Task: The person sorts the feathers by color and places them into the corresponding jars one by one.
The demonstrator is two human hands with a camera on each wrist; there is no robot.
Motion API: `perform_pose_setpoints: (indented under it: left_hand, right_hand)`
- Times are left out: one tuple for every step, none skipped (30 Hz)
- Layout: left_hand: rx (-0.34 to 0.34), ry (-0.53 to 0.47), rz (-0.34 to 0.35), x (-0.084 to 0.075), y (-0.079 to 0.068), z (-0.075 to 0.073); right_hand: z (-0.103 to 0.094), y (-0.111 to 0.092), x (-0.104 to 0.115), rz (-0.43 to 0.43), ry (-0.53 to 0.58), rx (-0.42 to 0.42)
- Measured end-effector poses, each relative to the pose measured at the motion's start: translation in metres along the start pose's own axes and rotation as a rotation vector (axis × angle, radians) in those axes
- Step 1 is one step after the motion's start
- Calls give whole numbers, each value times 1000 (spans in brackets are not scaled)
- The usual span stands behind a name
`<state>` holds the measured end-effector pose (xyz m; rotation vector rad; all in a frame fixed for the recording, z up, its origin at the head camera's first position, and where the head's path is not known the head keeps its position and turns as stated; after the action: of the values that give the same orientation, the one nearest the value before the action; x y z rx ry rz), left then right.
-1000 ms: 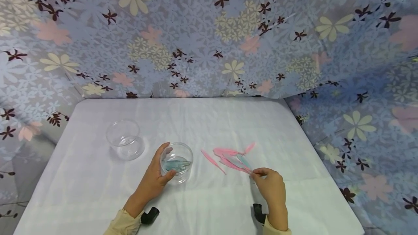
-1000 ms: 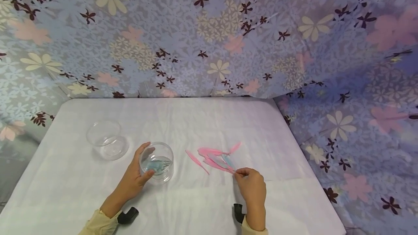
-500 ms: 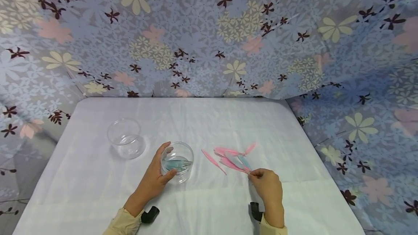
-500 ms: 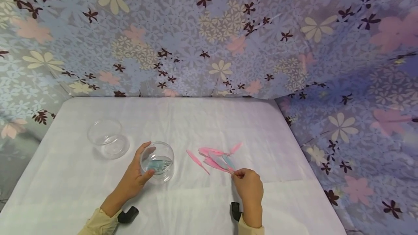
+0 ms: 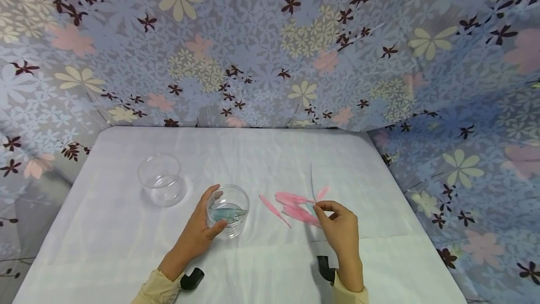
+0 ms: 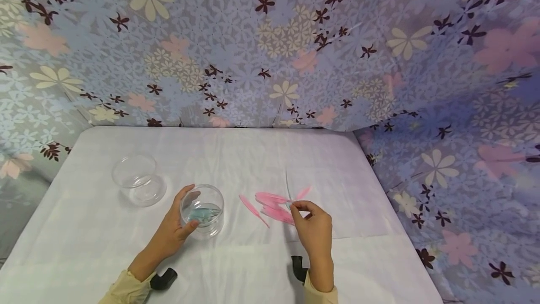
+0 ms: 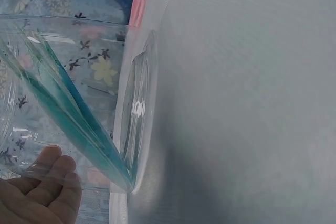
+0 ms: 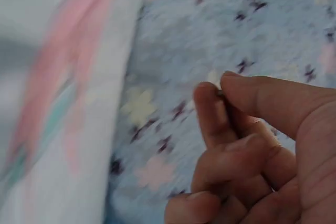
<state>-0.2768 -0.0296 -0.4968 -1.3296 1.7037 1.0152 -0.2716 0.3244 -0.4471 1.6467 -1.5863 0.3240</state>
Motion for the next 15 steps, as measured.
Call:
perform_pose_setpoints:
  left_hand:
    - [-2, -1, 1, 0, 0, 0]
    - [-4, -2, 0, 0, -1, -1]
    - [-4, -4, 0, 0, -1, -1]
    - [-6, -4, 1, 0, -2, -1]
    - [-6, -5, 3, 0, -2, -2]
    - [-6, -4, 5, -1, -2, -2]
    - [-6, -3, 7, -1, -2, -2]
    - [-6, 1, 8, -1, -2, -1]
    - [-7, 5, 10, -1, -2, -1]
    - [-8, 10, 11, -1, -1, -1]
    - [-8, 13, 11, 0, -1, -1]
    - [-9, 15, 10, -1, -1, -1]
    - [-11, 17, 8, -1, 0, -2]
    - [-12, 17, 7, -1, 0, -2]
    - [-12, 16, 5, -1, -1, -2]
  right_hand:
    - [2, 3, 8, -26, 35, -9]
    - [3, 7, 17, -54, 79, -14]
    - [5, 10, 26, -86, 123, -13]
    - [7, 14, 36, -119, 168, -10]
    - [8, 17, 47, -156, 209, -3]
    - [10, 20, 57, -192, 250, 6]
    - [11, 22, 68, -232, 282, 19]
    - [12, 25, 79, -272, 310, 32]
    - [14, 28, 88, -306, 331, 47]
    - [15, 30, 97, -335, 348, 61]
    - [16, 32, 106, -361, 359, 76]
    - [17, 33, 113, -383, 369, 91]
    - [18, 35, 121, -404, 378, 104]
    - [19, 36, 127, -419, 384, 114]
    - [20, 36, 132, -431, 391, 123]
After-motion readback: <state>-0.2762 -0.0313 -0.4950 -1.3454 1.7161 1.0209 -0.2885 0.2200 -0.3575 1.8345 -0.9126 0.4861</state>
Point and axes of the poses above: each hand's wrist, its own y-axis towards the middle knuckle, its own z-axis out of the palm, x = y × z, the point moved 10 cm from there along y, towards the middle knuckle, and after that the axes turned 11 degrees about -z, right-handed, at the moved point
